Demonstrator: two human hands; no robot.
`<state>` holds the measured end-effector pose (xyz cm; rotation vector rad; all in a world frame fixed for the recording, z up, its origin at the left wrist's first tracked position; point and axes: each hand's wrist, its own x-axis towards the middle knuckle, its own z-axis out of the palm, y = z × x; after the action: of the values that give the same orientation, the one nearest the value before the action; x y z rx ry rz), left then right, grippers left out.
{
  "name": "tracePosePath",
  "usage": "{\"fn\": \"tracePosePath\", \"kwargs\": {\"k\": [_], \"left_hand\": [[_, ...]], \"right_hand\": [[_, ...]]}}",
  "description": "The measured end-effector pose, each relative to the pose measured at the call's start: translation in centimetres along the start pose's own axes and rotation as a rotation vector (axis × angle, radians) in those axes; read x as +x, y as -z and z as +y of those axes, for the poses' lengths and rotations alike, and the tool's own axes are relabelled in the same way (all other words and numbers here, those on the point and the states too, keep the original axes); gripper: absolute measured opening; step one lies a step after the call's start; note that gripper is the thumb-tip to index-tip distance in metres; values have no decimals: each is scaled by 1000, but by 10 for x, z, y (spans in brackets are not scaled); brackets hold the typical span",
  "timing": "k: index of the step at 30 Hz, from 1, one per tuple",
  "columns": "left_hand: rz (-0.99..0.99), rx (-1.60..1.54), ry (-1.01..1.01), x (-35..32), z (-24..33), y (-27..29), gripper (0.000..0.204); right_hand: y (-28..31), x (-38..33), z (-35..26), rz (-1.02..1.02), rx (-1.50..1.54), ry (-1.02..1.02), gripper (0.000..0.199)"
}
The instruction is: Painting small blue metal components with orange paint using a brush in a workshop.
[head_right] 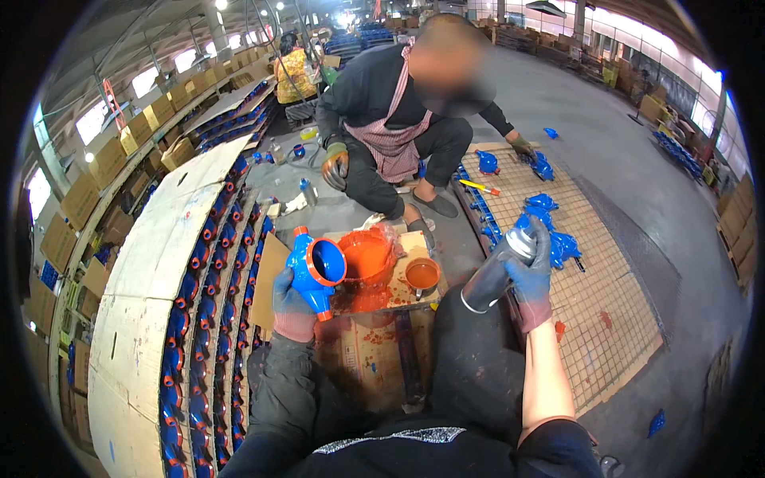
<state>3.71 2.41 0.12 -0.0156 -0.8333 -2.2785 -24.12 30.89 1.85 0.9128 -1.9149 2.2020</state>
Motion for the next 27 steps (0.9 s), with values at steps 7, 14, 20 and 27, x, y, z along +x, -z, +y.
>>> {"fn": "tracePosePath", "kwargs": {"k": [7,14,20,27], "left_hand": [[23,-6,17,1,-3,12,67],[74,-18,-11,5,-10,7,62],[48,75,33,5,-9,1,67],[73,126,81,-2,-2,2,68]], "right_hand": [[-11,2,4,29,-71,88,80],[-84,-31,-64,-584,-192,261,68],[-146,-38,-89,-867,-340,601,63],[-164,-35,-86,-962,-467,522,64]]}}
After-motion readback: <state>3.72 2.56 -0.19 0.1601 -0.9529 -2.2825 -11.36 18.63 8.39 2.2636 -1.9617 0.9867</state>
